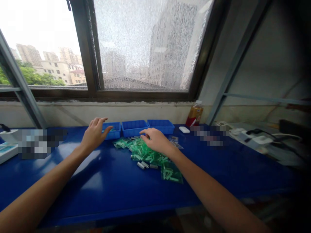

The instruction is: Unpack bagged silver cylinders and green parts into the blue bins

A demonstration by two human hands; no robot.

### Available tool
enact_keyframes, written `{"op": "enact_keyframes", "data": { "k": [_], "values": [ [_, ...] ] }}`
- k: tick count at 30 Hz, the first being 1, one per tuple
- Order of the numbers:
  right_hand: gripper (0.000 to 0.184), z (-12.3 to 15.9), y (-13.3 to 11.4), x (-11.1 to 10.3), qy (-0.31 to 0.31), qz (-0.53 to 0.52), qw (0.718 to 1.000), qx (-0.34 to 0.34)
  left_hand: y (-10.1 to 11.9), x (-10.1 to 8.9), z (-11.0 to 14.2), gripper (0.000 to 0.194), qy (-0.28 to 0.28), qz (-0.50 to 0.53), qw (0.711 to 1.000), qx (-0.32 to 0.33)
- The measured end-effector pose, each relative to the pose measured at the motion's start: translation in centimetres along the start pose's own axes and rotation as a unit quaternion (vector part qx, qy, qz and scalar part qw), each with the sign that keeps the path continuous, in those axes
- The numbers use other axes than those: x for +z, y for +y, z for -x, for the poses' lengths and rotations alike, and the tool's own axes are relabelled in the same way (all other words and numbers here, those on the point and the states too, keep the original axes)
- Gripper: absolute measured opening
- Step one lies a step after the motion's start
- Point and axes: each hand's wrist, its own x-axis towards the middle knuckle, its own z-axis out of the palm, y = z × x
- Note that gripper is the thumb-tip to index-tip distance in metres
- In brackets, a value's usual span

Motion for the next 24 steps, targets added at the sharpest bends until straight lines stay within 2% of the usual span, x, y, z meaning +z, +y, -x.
{"op": "enact_keyframes", "data": {
  "k": [3,5,8,13,17,21,24],
  "values": [
    [0.024,0.1,-0.2,0.3,-0.011,0.016,1.000,-0.017,2.4,-0.1,0.9,0.030,-0.100,0.106,0.988,0.054],
    [0.024,0.1,-0.3,0.3,-0.011,0.018,0.999,-0.026,4.1,-0.3,1.6,0.030,-0.168,0.131,0.975,0.070],
    [0.024,0.0,0.4,-0.2,-0.005,0.018,1.000,-0.015,5.1,-0.4,2.3,0.034,-0.211,0.125,0.967,0.074],
    [0.026,-0.5,2.8,-1.4,0.005,0.026,0.999,0.037,3.0,0.5,2.9,0.045,-0.255,0.042,0.965,0.046],
    [0.029,-0.5,3.2,-0.7,-0.013,0.007,0.998,0.058,1.5,1.4,3.2,0.051,-0.278,0.006,0.960,0.038],
    [0.048,-0.5,2.4,0.5,-0.079,-0.083,0.991,0.070,1.6,1.5,3.1,0.048,-0.313,0.033,0.948,0.041],
    [0.050,-0.5,2.2,1.0,-0.093,-0.118,0.985,0.085,2.0,1.4,3.0,0.048,-0.327,0.036,0.943,0.044]
  ]
}}
